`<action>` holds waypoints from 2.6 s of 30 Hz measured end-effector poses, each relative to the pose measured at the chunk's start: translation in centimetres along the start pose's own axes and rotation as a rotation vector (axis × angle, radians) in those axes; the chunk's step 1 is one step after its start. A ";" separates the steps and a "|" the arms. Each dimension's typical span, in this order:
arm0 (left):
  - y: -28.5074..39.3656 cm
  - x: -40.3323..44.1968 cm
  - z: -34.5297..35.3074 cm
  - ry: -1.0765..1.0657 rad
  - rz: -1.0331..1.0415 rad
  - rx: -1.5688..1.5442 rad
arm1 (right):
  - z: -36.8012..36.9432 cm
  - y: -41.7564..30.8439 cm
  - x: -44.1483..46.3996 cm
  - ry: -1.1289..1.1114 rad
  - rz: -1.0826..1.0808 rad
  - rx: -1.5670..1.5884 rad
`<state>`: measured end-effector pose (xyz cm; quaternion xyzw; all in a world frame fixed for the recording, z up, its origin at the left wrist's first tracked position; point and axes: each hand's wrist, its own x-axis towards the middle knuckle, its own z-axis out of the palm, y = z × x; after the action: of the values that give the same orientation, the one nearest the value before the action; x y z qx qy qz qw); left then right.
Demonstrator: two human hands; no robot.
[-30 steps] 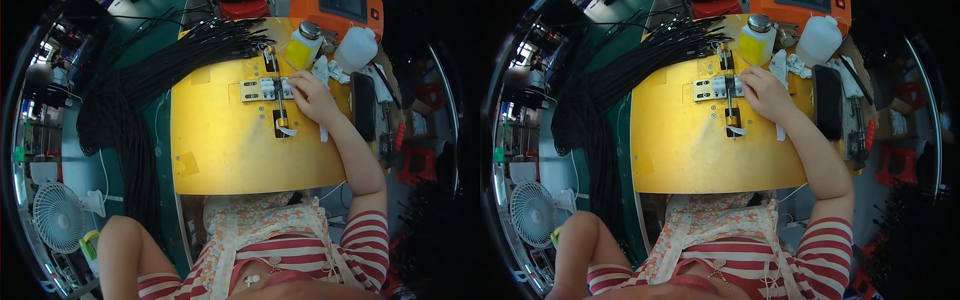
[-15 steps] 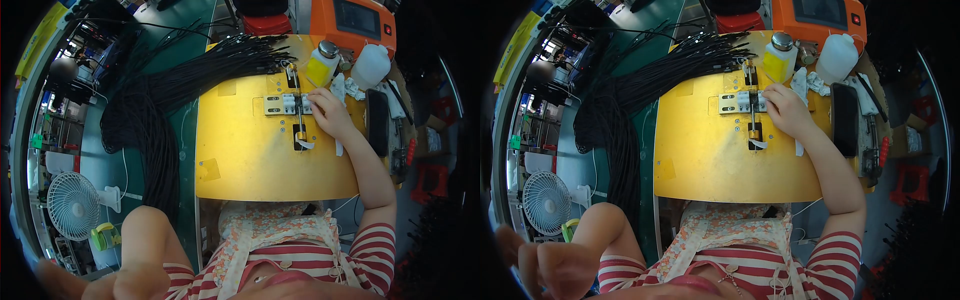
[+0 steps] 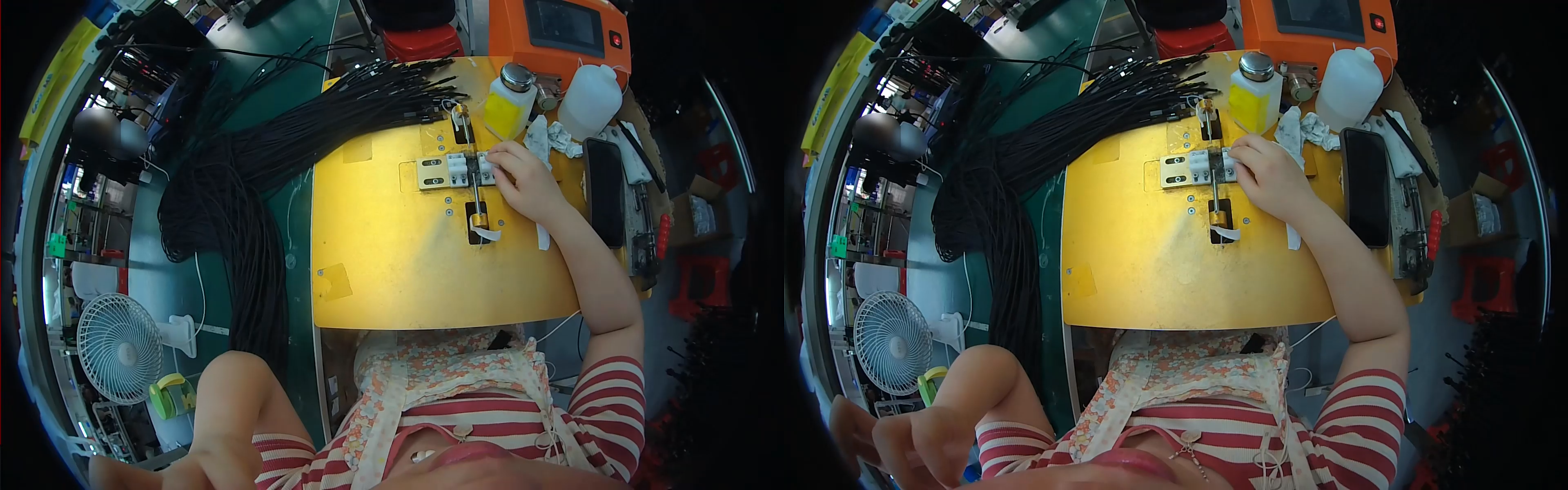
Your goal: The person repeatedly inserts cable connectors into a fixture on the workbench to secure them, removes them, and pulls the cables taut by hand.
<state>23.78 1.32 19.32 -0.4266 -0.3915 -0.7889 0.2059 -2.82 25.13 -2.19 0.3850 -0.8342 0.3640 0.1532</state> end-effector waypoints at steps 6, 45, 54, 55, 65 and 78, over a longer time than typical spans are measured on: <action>0.6 -0.5 0.9 0.016 -0.183 0.132 | 0.1 0.1 -0.1 0.006 -0.005 0.009; -4.8 -3.4 -5.4 -0.332 0.607 0.020 | 0.0 0.0 -0.1 0.024 -0.013 -0.007; -5.0 -2.9 -4.3 -0.295 -0.003 -0.052 | 0.0 -0.1 0.0 0.027 -0.007 0.000; -5.2 -3.0 -4.2 -0.262 0.025 -0.028 | 0.0 -0.1 0.0 0.025 -0.005 0.001; -4.1 -4.3 -2.8 0.047 0.098 0.143 | 0.0 -0.1 0.0 0.025 -0.011 -0.006; -5.8 -3.1 -4.0 -0.067 0.035 0.091 | 0.2 0.2 -0.1 0.033 -0.013 -0.016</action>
<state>19.58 1.67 12.84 -0.4496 -0.4262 -0.7518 0.2258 -2.85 25.14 -2.49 0.3831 -0.8319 0.3627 0.1722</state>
